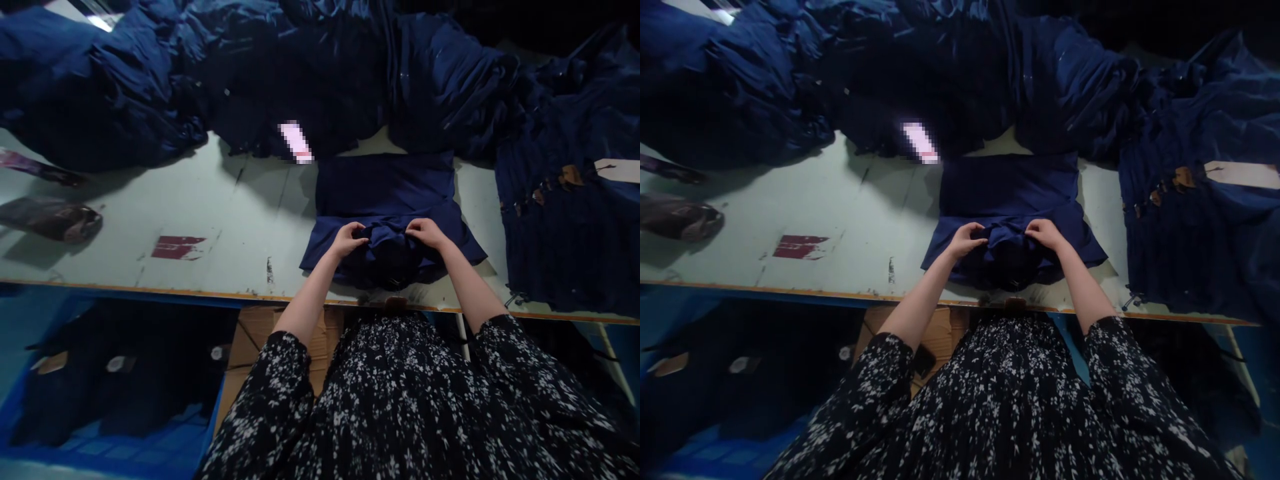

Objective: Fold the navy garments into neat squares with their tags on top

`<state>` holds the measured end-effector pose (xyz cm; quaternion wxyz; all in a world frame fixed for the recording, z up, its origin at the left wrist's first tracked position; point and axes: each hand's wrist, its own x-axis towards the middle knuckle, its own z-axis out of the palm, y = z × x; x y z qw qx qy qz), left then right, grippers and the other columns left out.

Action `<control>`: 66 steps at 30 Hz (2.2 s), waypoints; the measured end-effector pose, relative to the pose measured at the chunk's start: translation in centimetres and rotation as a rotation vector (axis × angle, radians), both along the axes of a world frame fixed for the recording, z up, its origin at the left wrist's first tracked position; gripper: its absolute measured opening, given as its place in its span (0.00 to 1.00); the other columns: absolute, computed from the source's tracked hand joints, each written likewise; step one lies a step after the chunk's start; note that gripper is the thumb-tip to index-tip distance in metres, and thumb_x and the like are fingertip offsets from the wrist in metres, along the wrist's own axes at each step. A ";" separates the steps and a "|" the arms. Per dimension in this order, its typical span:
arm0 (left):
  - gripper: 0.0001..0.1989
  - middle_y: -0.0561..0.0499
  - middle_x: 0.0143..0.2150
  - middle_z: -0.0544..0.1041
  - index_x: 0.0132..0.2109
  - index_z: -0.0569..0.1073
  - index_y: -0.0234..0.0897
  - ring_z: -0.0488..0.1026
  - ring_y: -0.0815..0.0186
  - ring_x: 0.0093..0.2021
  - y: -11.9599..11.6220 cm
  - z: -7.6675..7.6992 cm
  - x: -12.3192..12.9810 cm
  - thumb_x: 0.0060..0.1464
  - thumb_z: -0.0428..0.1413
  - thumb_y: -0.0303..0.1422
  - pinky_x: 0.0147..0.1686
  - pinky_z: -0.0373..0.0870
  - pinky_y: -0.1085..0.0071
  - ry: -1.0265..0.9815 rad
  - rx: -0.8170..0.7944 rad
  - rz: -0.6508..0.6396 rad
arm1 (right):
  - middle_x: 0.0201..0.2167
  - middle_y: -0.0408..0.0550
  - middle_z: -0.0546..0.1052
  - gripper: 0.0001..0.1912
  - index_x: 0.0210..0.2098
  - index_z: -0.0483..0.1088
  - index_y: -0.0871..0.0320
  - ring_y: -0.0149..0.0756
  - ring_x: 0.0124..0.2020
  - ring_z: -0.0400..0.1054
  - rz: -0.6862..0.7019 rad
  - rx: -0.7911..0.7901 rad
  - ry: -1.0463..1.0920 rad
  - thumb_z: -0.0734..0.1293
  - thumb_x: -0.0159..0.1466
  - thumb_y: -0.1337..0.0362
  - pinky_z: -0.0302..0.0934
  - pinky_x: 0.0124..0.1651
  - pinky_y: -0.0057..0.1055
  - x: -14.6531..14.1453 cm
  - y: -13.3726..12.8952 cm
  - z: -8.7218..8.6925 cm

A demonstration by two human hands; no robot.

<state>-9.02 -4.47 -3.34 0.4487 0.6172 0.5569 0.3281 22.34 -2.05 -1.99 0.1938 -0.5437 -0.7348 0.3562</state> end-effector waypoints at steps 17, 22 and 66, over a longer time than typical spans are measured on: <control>0.13 0.52 0.28 0.72 0.31 0.72 0.39 0.70 0.64 0.32 1.6 1.7 0.6 0.65 0.56 0.36 0.36 0.65 0.69 0.277 0.159 0.325 | 0.46 0.54 0.83 0.14 0.45 0.81 0.56 0.47 0.48 0.76 -0.275 0.115 -0.095 0.64 0.67 0.64 0.69 0.56 0.44 0.8 2.4 0.3; 0.09 0.43 0.45 0.80 0.44 0.79 0.39 0.76 0.57 0.48 1.0 2.8 0.9 0.66 0.53 0.33 0.53 0.70 0.62 0.470 0.314 0.151 | 0.55 0.61 0.80 0.19 0.55 0.79 0.59 0.54 0.57 0.72 -0.191 0.240 -0.244 0.62 0.70 0.62 0.65 0.62 0.50 1.0 0.1 1.8; 0.10 0.42 0.43 0.77 0.36 0.81 0.42 0.69 0.52 0.51 -13.3 2.3 8.9 0.65 0.56 0.32 0.54 0.60 0.53 0.718 0.387 -0.227 | 0.23 0.45 0.76 0.22 0.23 0.71 0.54 0.40 0.30 0.70 -0.407 -0.255 0.396 0.74 0.49 0.41 0.66 0.37 0.36 -4.4 -17.7 -3.5</control>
